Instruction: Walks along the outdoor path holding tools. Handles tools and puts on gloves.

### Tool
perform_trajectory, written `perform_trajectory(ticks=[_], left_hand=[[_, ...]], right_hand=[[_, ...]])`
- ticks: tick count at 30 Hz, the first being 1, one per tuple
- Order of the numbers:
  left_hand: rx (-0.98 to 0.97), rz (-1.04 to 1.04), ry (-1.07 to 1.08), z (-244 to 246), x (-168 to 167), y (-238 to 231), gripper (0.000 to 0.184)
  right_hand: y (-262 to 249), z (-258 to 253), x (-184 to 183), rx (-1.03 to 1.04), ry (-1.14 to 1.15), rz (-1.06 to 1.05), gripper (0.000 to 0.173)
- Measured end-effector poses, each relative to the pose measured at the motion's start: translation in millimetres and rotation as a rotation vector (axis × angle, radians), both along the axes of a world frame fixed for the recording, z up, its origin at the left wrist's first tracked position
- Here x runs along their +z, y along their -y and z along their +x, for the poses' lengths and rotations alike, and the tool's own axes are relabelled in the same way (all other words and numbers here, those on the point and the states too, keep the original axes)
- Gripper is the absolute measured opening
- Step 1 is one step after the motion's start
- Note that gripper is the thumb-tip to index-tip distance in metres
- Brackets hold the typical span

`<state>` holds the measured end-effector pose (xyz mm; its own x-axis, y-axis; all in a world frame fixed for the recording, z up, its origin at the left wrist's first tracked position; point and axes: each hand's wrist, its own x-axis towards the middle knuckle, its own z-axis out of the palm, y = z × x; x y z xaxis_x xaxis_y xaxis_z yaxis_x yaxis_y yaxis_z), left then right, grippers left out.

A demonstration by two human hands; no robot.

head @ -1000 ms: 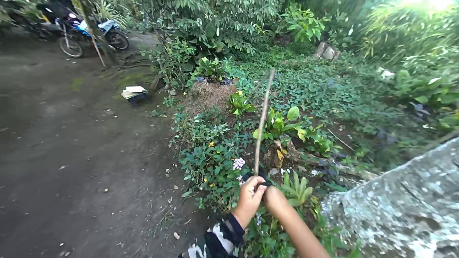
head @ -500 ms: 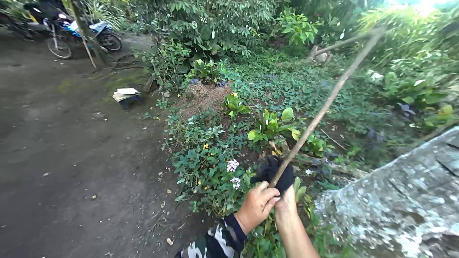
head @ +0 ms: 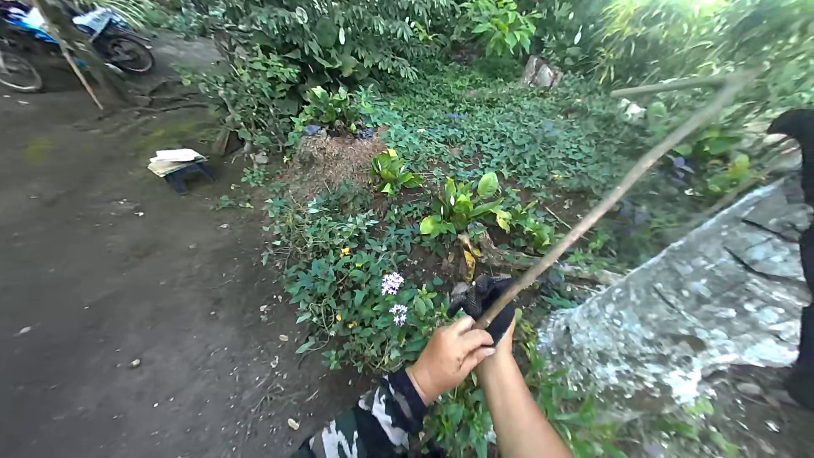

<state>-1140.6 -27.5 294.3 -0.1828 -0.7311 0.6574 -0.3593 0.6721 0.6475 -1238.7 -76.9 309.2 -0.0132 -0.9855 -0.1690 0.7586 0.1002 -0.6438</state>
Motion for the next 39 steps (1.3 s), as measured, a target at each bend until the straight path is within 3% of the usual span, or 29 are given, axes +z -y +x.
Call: perform_trajectory(ticks=[2, 6, 10, 14, 16, 19, 21, 26, 31, 37, 39], left_hand=[[0.041, 0.024, -0.059, 4.7, 1.1, 1.0, 0.023], [0.275, 0.076, -0.139, 15.9, 13.7, 12.9, 0.045], [0.437, 0.155, -0.155, 30.5, 27.9, 38.4, 0.075], [0.361, 0.271, -0.096, 32.8, 34.6, 45.4, 0.085], [0.281, 0.282, -0.063, 23.2, 33.1, 39.8, 0.077], [0.193, 0.224, -0.058, 11.2, 28.9, 34.9, 0.030], [0.186, 0.175, -0.113, 9.7, 31.7, 37.7, 0.015], [0.258, 0.149, -0.224, 27.9, 46.4, 55.7, 0.014], [0.237, 0.190, -0.226, 48.1, 41.8, 51.4, 0.013], [0.161, 0.403, -0.223, 18.7, 17.7, 15.0, 0.040], [0.167, 0.449, -0.259, 11.8, 16.2, 13.1, 0.039]], right_hand=[[18.4, -3.0, 6.8, 0.065, 0.077, -0.082, 0.061], [22.5, -15.9, 15.7, 0.241, 0.280, -0.070, 0.043], [7.5, -21.2, 19.3, 0.418, 0.372, -0.019, 0.037], [-6.0, -25.2, 19.7, 0.440, 0.394, 0.075, 0.046], [-10.4, -26.6, 17.4, 0.396, 0.302, 0.025, 0.051], [-23.0, -35.1, 12.5, 0.294, 0.199, 0.027, 0.051], [-24.8, -39.5, 15.9, 0.342, 0.196, 0.035, 0.050], [-24.1, -43.5, 21.8, 0.551, 0.079, -0.112, 0.060], [-28.9, -54.7, 5.8, 0.446, 0.202, -0.175, 0.062], [-28.4, -42.6, 26.6, 0.285, 0.283, -0.165, 0.046], [-28.8, -40.9, 27.6, 0.284, 0.273, -0.195, 0.048]])
